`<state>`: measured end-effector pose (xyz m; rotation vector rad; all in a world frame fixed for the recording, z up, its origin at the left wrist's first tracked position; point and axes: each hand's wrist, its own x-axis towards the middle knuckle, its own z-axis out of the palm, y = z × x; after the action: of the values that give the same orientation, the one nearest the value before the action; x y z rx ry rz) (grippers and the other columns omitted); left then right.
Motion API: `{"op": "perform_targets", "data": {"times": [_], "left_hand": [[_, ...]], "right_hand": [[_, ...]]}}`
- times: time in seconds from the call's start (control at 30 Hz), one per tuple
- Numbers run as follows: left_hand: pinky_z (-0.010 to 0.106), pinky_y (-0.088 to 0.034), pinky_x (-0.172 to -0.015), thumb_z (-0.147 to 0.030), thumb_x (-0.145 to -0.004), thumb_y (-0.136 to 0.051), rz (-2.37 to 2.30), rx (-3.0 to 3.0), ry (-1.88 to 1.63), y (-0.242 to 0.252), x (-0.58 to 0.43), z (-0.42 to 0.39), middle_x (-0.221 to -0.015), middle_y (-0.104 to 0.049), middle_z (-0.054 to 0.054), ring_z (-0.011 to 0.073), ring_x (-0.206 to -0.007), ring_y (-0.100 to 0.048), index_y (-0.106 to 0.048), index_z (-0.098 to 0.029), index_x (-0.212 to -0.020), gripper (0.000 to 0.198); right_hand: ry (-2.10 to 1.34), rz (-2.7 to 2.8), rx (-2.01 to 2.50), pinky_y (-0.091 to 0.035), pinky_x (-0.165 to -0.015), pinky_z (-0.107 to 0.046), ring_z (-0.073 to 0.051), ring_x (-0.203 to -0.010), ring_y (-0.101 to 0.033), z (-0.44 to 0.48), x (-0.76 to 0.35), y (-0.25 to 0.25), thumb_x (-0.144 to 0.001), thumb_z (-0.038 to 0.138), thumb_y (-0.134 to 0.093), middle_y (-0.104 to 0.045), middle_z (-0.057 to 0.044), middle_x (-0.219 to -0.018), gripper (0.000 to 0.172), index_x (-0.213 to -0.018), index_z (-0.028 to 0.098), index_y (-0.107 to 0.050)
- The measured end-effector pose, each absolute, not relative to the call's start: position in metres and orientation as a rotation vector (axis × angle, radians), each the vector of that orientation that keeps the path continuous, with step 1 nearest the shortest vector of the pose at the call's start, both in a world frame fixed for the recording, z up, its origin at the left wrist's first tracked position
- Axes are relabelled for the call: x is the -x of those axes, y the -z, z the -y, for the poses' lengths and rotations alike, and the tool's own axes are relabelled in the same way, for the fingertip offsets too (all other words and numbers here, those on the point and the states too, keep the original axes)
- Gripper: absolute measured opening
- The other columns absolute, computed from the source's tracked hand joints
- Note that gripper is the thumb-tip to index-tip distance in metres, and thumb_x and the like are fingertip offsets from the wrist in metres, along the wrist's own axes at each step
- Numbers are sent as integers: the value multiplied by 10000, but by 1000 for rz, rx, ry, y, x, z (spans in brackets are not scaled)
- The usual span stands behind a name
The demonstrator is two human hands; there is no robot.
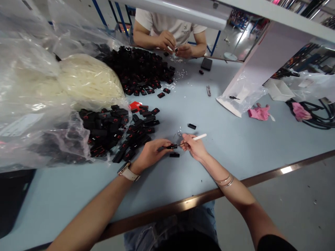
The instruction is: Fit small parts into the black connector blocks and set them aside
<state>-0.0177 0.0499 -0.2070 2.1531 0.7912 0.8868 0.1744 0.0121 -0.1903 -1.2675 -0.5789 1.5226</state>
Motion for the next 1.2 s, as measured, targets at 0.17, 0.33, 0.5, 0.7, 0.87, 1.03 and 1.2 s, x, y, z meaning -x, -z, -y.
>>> {"op": "perform_targets", "data": {"times": [0.17, 0.33, 0.5, 0.7, 0.87, 1.03, 1.2], "left_hand": [[306, -555, -725, -407, -860, -590, -738, -2146, -852, 204, 18, -49, -899, -717, 72, 193, -806, -677, -656, -192, -867, 225], [308, -551, -732, -408, -842, -613, -798, -2113, -831, 205, 17, -49, -890, -716, 65, 192, -801, -672, -654, -200, -857, 212], [258, -512, -600, -424, -839, -603, -891, -2129, -856, 207, 17, -51, -779, -702, 29, 157, -674, -641, -637, -185, -804, 243], [235, -465, -537, -403, -836, -604, -923, -2132, -796, 206, 17, -50, -723, -693, 8, 138, -604, -608, -639, -192, -793, 218], [243, -470, -540, -410, -839, -600, -920, -2135, -793, 205, 17, -50, -718, -693, 9, 143, -602, -611, -634, -202, -780, 218], [256, -483, -563, -424, -841, -595, -925, -2160, -794, 204, 17, -49, -720, -689, 11, 148, -612, -613, -629, -209, -786, 225], [276, -494, -582, -400, -839, -608, -893, -2194, -819, 207, 17, -50, -730, -684, 28, 163, -639, -625, -623, -206, -771, 207]], "right_hand": [[-1592, 579, 1253, -405, -390, -189, -63, -389, -503, -10, -170, 189, -567, 538, -778, -603, 12, -491, 429, -560, 155, -585], [-1504, 488, 1238, -388, -376, -189, -68, -392, -504, -10, -169, 189, -545, 541, -780, -617, 6, -506, 438, -543, 172, -546], [-1243, 666, 1268, -396, -390, -216, -76, -382, -481, -6, -169, 186, -593, 600, -719, -597, 20, -497, 464, -524, 193, -509], [-1091, 904, 1337, -419, -433, -234, -88, -410, -493, 2, -166, 185, -706, 575, -641, -583, 13, -496, 436, -529, 203, -496], [-1017, 1032, 1349, -413, -453, -240, -99, -428, -507, 5, -167, 191, -765, 557, -601, -580, 12, -493, 413, -565, 202, -535], [-926, 1134, 1391, -410, -477, -241, -103, -448, -521, 8, -167, 190, -796, 529, -585, -587, 14, -489, 399, -569, 202, -545], [-1080, 976, 1402, -425, -435, -234, -98, -406, -512, 2, -165, 186, -725, 564, -636, -573, 19, -462, 427, -527, 200, -530]]}}
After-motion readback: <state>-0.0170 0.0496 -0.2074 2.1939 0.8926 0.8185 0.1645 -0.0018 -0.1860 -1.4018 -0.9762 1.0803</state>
